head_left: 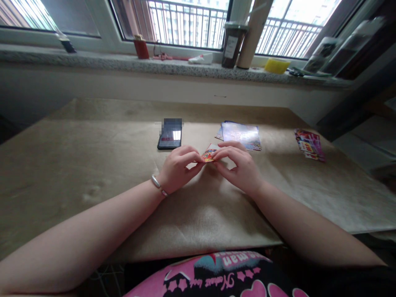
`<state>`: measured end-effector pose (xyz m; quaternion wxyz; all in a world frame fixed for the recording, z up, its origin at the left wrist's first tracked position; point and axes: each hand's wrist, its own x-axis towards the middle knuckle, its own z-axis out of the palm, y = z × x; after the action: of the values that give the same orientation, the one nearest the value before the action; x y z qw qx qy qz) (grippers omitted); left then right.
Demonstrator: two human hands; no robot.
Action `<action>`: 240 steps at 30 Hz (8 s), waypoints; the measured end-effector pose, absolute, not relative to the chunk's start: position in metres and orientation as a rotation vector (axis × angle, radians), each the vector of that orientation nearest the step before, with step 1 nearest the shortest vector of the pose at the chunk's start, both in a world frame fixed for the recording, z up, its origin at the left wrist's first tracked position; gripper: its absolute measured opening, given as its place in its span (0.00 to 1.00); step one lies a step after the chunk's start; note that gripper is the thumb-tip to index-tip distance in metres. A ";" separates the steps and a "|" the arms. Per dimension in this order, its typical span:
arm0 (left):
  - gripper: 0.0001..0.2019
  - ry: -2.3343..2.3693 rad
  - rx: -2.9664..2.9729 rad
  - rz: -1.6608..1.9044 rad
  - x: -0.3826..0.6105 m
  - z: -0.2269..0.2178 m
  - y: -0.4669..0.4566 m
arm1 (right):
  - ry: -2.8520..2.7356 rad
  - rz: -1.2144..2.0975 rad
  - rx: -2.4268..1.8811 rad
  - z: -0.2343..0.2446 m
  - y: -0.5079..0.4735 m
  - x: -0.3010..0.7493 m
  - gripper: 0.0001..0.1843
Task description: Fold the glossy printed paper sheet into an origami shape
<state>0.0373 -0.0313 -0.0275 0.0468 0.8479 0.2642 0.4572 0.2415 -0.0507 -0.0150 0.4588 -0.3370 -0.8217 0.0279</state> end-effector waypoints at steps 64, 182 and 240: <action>0.06 0.796 2.835 1.234 0.042 -0.026 -0.033 | -2.137 0.040 -0.854 -0.021 -0.049 0.234 0.06; 0.10 0.347 3.152 1.145 0.023 -0.019 -0.027 | -2.113 0.088 -0.932 -0.032 -0.032 0.258 0.19; 0.14 1.290 3.126 0.674 0.014 -0.018 -0.029 | -2.516 0.320 -0.839 -0.032 -0.024 0.271 0.07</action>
<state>0.0137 -0.0290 -0.0184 -0.1529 0.8959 0.3698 0.1932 0.2710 -0.0243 -0.0319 0.2331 -0.3053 -0.9159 0.1164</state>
